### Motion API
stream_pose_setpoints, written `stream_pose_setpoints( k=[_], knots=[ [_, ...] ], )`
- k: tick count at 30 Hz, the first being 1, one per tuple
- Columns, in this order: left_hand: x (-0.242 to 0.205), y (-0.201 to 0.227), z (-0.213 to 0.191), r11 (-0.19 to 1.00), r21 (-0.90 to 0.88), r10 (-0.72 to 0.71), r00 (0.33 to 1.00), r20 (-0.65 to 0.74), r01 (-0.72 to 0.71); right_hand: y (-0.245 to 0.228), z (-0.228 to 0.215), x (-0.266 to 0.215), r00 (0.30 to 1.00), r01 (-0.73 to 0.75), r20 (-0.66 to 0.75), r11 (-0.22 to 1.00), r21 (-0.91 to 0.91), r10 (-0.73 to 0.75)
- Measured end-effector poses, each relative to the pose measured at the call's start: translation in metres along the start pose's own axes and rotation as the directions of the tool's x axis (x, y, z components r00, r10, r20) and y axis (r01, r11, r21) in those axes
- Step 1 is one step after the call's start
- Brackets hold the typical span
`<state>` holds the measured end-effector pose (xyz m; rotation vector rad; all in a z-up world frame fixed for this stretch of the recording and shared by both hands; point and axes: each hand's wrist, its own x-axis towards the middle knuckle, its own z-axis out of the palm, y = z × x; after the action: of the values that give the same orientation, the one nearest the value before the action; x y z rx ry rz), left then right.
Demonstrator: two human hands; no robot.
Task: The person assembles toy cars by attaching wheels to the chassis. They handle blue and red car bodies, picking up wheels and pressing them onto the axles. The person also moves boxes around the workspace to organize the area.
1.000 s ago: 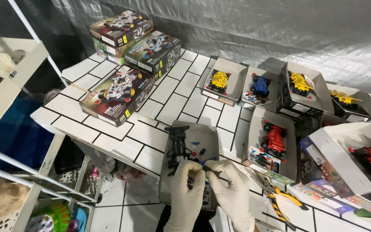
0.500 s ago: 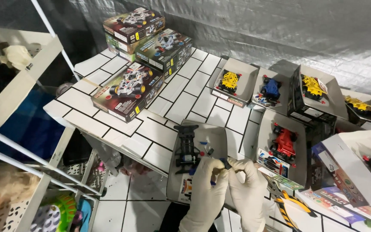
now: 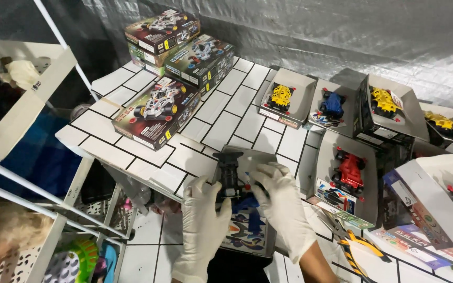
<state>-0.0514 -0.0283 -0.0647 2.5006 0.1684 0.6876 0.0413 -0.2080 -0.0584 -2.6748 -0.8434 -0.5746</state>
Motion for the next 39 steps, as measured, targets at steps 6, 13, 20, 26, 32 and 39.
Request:
stream_pose_setpoints(
  k=[6, 13, 20, 26, 32, 39],
  knots=[
    [0.006, -0.013, 0.025, 0.936, 0.352, -0.056, 0.983, 0.174, -0.01, -0.027, 0.017, 0.031, 0.915, -0.199, 0.366, 0.979, 0.044, 0.17],
    [0.012, -0.007, 0.01, 0.999, 0.046, -0.024, 0.991, 0.134, 0.018, -0.036, -0.023, 0.029, 0.894, -0.444, 0.342, 0.683, 0.58, 0.29],
    [0.023, 0.024, -0.03, 0.842, -0.502, -0.129, 0.977, 0.171, 0.199, -0.037, -0.035, 0.022, 0.865, -0.386, 0.272, 0.213, 0.897, 0.422],
    [0.021, 0.017, -0.024, 0.794, -0.573, -0.182, 0.979, 0.091, 0.201, -0.042, -0.039, 0.016, 0.892, -0.41, 0.246, 0.453, 0.792, 0.378],
    [0.016, 0.021, -0.014, 0.857, -0.49, -0.093, 0.983, 0.159, 0.16, -0.034, -0.015, 0.01, 0.953, -0.243, -0.028, 0.813, 0.529, 0.303],
    [0.015, 0.02, -0.014, 0.884, -0.458, 0.003, 0.981, 0.196, 0.089, -0.029, 0.008, 0.007, 0.968, -0.102, -0.192, 0.954, 0.281, 0.16]
  ],
)
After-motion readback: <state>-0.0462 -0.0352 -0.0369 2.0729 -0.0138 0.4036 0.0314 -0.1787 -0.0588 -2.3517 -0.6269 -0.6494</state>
